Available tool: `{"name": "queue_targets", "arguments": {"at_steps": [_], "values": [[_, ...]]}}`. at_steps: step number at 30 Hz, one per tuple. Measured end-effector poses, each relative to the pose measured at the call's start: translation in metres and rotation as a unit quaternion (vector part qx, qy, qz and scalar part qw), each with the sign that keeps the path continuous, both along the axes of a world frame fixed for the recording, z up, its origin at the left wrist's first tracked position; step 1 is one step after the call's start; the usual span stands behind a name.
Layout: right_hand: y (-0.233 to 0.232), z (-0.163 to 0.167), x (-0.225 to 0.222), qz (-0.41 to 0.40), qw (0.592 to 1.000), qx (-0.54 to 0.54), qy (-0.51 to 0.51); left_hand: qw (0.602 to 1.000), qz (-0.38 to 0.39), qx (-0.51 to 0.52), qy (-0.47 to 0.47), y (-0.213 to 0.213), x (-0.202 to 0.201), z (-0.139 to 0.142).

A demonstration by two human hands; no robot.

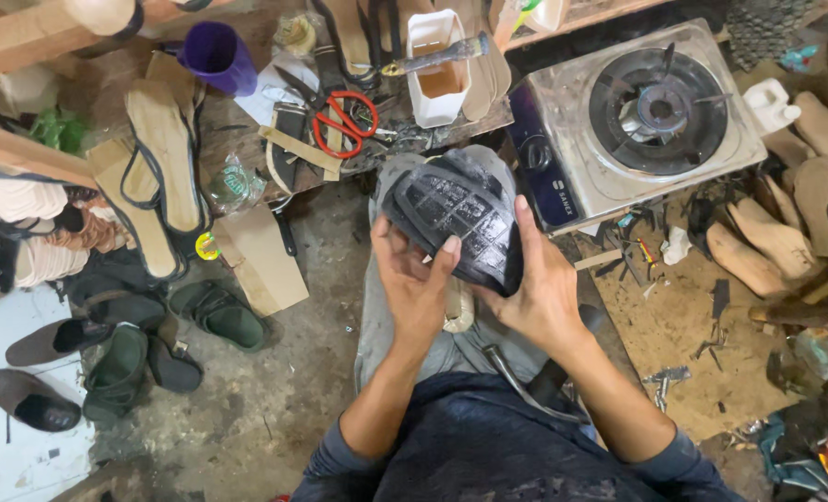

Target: The person heats a black rubber sole on a gas stove, then presses it onto a beige shoe upper. They use a curved metal tool to press and smooth the edges of the sole to the upper, repeating the process for a second shoe.

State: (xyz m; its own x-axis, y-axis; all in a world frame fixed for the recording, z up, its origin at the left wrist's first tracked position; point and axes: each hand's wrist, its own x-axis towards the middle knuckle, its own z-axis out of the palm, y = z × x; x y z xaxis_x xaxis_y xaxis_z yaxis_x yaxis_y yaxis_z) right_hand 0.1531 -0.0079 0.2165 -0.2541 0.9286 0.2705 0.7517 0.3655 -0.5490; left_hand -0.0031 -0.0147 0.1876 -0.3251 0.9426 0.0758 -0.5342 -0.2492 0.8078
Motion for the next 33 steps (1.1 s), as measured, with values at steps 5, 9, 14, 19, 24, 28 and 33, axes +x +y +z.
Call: {"name": "queue_targets", "arguments": {"at_steps": [5, 9, 14, 19, 24, 28, 33], "values": [[0.001, 0.024, 0.021, -0.048, 0.989, -0.061, 0.128, 0.998, -0.055, 0.037, -0.012, 0.025, 0.024, 0.014], [0.015, 0.035, 0.047, -0.042, 0.991, -0.016, 0.124, 0.986, -0.164, -0.026, -0.012, 0.056, 0.042, -0.003], [0.053, 0.02, 0.079, -0.093, 0.954, -0.1, 0.266, 0.911, -0.351, -0.089, -0.197, 0.088, 0.073, -0.035], [0.116, -0.009, 0.115, -0.116, 0.949, -0.086, 0.28, 0.938, -0.321, -0.12, -0.053, 0.088, 0.074, -0.043], [0.181, -0.033, 0.13, -0.141, 0.985, 0.009, 0.103, 0.948, -0.305, -0.081, -0.031, 0.074, 0.055, -0.037], [0.221, -0.053, 0.119, -0.206, 0.978, -0.019, -0.035, 0.951, -0.296, -0.081, -0.024, 0.067, 0.046, -0.033], [0.227, -0.075, 0.114, -0.218, 0.965, -0.046, -0.138, 0.958, -0.279, -0.074, -0.006, 0.056, 0.029, -0.027]]}}
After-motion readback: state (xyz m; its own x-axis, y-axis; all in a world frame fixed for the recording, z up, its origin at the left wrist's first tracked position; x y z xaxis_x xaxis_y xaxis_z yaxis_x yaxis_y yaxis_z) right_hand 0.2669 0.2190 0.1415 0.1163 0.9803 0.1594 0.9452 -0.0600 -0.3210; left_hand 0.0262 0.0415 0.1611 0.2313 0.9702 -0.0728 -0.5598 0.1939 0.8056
